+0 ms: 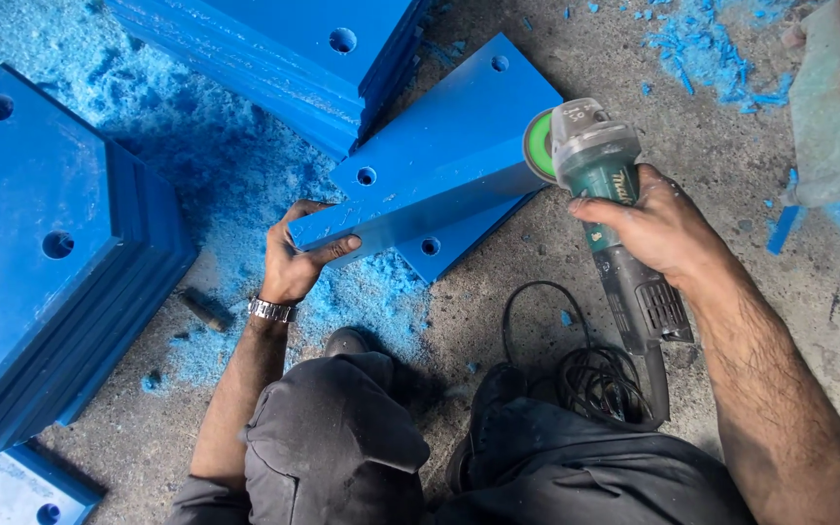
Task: Grinding and smoothing the edges of blue plastic plates using a hand-held angle grinder.
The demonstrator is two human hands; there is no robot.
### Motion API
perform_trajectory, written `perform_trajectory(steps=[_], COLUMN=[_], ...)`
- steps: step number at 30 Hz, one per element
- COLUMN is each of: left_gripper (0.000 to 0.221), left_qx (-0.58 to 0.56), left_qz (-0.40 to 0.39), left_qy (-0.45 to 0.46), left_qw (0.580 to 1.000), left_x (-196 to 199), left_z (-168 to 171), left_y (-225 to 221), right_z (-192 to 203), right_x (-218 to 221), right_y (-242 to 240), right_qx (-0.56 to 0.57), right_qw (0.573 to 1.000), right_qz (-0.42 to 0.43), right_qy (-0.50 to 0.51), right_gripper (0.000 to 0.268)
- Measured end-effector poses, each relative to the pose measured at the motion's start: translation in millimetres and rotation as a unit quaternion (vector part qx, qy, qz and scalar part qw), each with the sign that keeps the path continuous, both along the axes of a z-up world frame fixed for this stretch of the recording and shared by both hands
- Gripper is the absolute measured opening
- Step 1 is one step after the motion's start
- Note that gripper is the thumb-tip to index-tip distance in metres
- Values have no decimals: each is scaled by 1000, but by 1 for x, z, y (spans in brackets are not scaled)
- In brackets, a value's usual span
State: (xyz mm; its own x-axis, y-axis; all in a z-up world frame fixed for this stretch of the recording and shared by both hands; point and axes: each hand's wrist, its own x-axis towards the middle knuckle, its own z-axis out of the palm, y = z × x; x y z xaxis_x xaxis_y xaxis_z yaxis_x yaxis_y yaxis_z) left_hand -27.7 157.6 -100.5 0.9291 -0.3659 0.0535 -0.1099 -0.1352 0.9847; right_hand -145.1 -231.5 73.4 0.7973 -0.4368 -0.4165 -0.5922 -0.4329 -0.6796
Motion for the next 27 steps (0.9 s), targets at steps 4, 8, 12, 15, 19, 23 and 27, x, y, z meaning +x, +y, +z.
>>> perform_trajectory(steps=[4,8,12,15,19,23,27], left_gripper=[52,52,53,52,53,53,52], left_qx=[3,-3,-3,-21,-22,-3,-11], left_qz=[3,2,1,-5,-9,-4,-2], left_qy=[4,-4,-8,-14,-6,-5,-16], left_qw=[1000,1000,1000,1000,1000,1000,1000], left_x=[0,1,2,0,2,4,0], left_z=[1,3,0,-6,1,1,-1], left_y=[0,0,0,0,-1,-3,0], right_z=[-3,-4,1,-3,-9,5,-17], right_x=[2,5,4,4,-2,1,0], right_y=[-11,-5,-9,-25,-11,-4,-54], right_qx=[-71,-58,-89,-95,-74,-50,-9], right_qw=[997,998,995,995,997,998,999], right_qz=[-3,15,45,-14,17,19,-43], right_qy=[-11,-12,5,-10,-17,28,20], right_gripper=[60,62,52,60,58,53,46])
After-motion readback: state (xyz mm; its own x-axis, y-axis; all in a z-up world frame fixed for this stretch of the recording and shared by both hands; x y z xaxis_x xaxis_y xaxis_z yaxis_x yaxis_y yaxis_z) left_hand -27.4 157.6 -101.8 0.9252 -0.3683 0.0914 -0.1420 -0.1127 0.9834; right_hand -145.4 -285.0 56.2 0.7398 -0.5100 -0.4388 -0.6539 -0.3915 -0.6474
